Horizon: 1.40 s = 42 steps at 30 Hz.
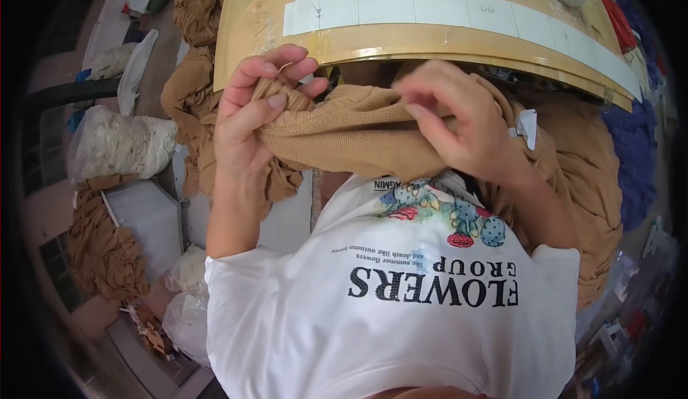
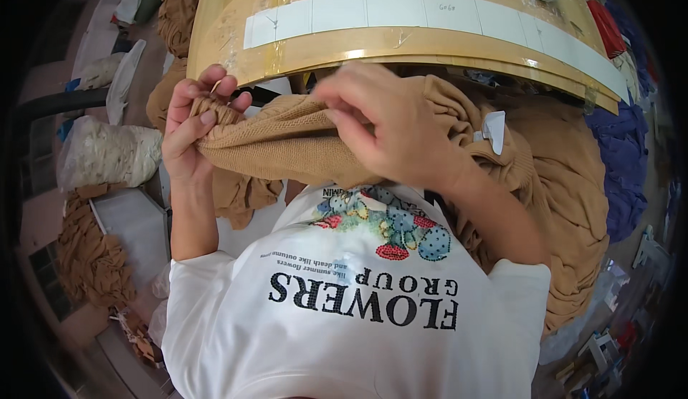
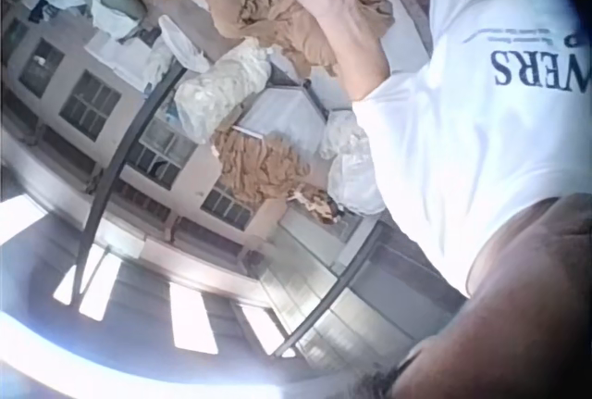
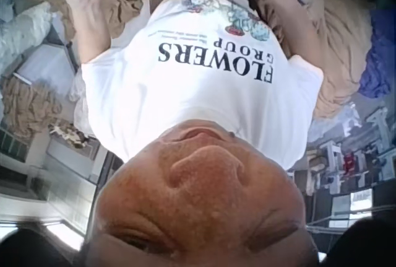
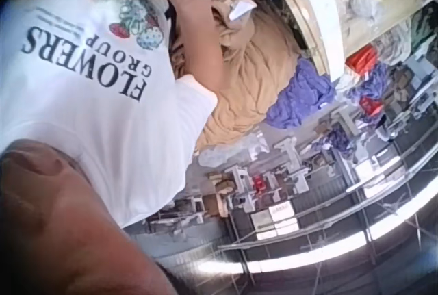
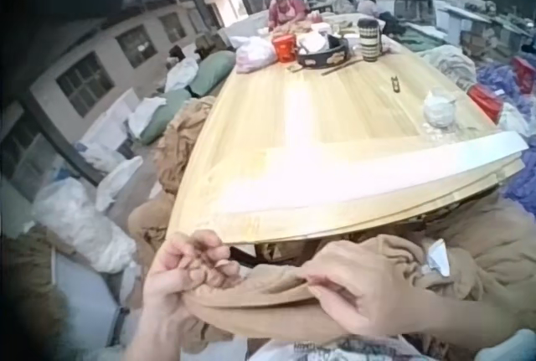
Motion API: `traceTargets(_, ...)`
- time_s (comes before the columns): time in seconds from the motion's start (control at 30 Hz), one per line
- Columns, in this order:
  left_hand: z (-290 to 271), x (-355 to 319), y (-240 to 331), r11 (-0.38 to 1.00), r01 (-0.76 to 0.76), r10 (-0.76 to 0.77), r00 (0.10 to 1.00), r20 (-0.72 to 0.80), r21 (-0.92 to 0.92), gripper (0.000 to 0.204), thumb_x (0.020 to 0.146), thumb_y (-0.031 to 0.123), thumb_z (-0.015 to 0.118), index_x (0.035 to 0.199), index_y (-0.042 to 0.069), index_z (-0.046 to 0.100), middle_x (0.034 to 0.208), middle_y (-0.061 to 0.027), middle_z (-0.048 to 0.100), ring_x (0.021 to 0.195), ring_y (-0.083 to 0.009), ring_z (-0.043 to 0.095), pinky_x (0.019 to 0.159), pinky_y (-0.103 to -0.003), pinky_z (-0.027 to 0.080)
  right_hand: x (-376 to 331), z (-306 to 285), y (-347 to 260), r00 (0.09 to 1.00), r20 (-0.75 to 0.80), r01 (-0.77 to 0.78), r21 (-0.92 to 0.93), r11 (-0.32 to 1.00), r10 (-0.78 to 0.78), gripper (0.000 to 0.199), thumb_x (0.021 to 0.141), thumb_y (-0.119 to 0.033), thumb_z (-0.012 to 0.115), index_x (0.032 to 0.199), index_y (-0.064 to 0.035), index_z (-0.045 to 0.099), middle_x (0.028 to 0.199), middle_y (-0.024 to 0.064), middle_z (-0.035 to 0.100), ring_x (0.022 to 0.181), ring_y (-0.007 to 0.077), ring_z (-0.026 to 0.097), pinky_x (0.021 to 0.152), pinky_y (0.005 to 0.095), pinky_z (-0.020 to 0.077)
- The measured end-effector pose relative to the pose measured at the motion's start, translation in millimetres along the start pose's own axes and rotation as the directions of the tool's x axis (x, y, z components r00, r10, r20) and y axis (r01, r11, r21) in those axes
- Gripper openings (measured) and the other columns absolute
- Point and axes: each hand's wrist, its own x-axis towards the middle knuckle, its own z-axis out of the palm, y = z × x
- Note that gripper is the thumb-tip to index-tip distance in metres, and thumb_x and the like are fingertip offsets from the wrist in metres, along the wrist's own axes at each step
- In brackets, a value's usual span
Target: Using a white template to mark lines or patterns on a brown sweater with a marking tool.
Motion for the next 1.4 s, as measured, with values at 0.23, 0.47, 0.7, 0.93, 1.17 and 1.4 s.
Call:
traceTargets(0.23,6.8,-9.4,33.7,0.895,-0.408,0.385,0.911,0.151,0.181,0.030,0.074,-0.011,0.040,0.099,0.001,0.051,0.117,-0.0238,0.048,0.106,-0.0350,0.054,0.093,-0.047,0.043,46.3,-7.1,15.6,0.859,0.495,-0.110,-0.075,0.991,0.133,0.028,0.070,-0.009,0.053,0.096,0.0003,0.055,0.087,0.0154,0.056,0.079,0.0331,0.054,0.075,0.0366,0.0441)
traceTargets(0.47,-29.7,20.7,-5.8,0.642,0.403,-0.648,0.740,0.180,0.652,0.047,0.092,0.035,0.048,0.122,-0.002,0.046,0.114,-0.0076,0.056,0.102,-0.0122,0.051,0.087,-0.026,0.040,25.1,34.8,-18.4,0.793,0.006,0.476,-0.631,0.613,-0.609,0.024,0.054,-0.007,0.061,0.078,-0.0041,0.061,0.065,0.0016,0.046,0.056,0.0149,0.049,0.046,0.0257,0.0381)
traceTargets(0.7,5.5,71.9,-51.7,0.623,0.762,-0.751,0.646,-0.136,0.179,0.025,0.089,0.015,0.052,0.108,-0.001,0.054,0.100,-0.0072,0.061,0.088,-0.0131,0.060,0.077,-0.025,0.050,13.0,85.6,-9.7,0.867,-0.030,0.383,-0.596,0.706,-0.497,0.011,0.064,-0.019,0.056,0.070,-0.0106,0.054,0.072,-0.0006,0.047,0.065,0.0147,0.048,0.050,0.0265,0.0376)
traceTargets(0.93,24.2,62.0,-20.2,0.741,0.409,-0.362,0.911,-0.196,0.532,0.018,0.087,0.001,0.049,0.103,-0.001,0.056,0.097,-0.0058,0.060,0.086,-0.0112,0.058,0.074,-0.022,0.047,30.2,20.6,-15.1,0.778,-0.527,0.198,-0.310,0.930,-0.342,0.024,0.065,-0.014,0.066,0.086,-0.0077,0.055,0.088,0.0074,0.050,0.082,0.0239,0.050,0.074,0.0359,0.0404)
traceTargets(1.17,-15.1,36.7,97.7,0.217,-0.170,0.722,0.691,-0.041,0.961,0.019,0.091,0.008,0.049,0.105,-0.002,0.057,0.099,-0.0109,0.060,0.089,-0.0170,0.056,0.080,-0.027,0.046,29.9,-77.6,-6.9,0.931,0.288,-0.259,0.089,0.962,0.224,0.028,0.078,-0.024,0.058,0.080,0.0032,0.057,0.066,0.0168,0.057,0.061,0.0299,0.054,0.059,0.0368,0.0426)
traceTargets(1.4,-58.5,16.4,101.6,0.655,0.091,0.459,0.741,-0.490,0.751,0.024,0.088,0.013,0.055,0.108,0.001,0.056,0.099,-0.0064,0.060,0.089,-0.0140,0.056,0.080,-0.026,0.045,-2.7,-181.1,-20.2,0.773,0.279,-0.539,-0.187,0.821,0.570,0.013,0.076,-0.003,0.061,0.088,0.0012,0.058,0.074,0.0068,0.057,0.068,0.0109,0.053,0.062,0.0244,0.0447)
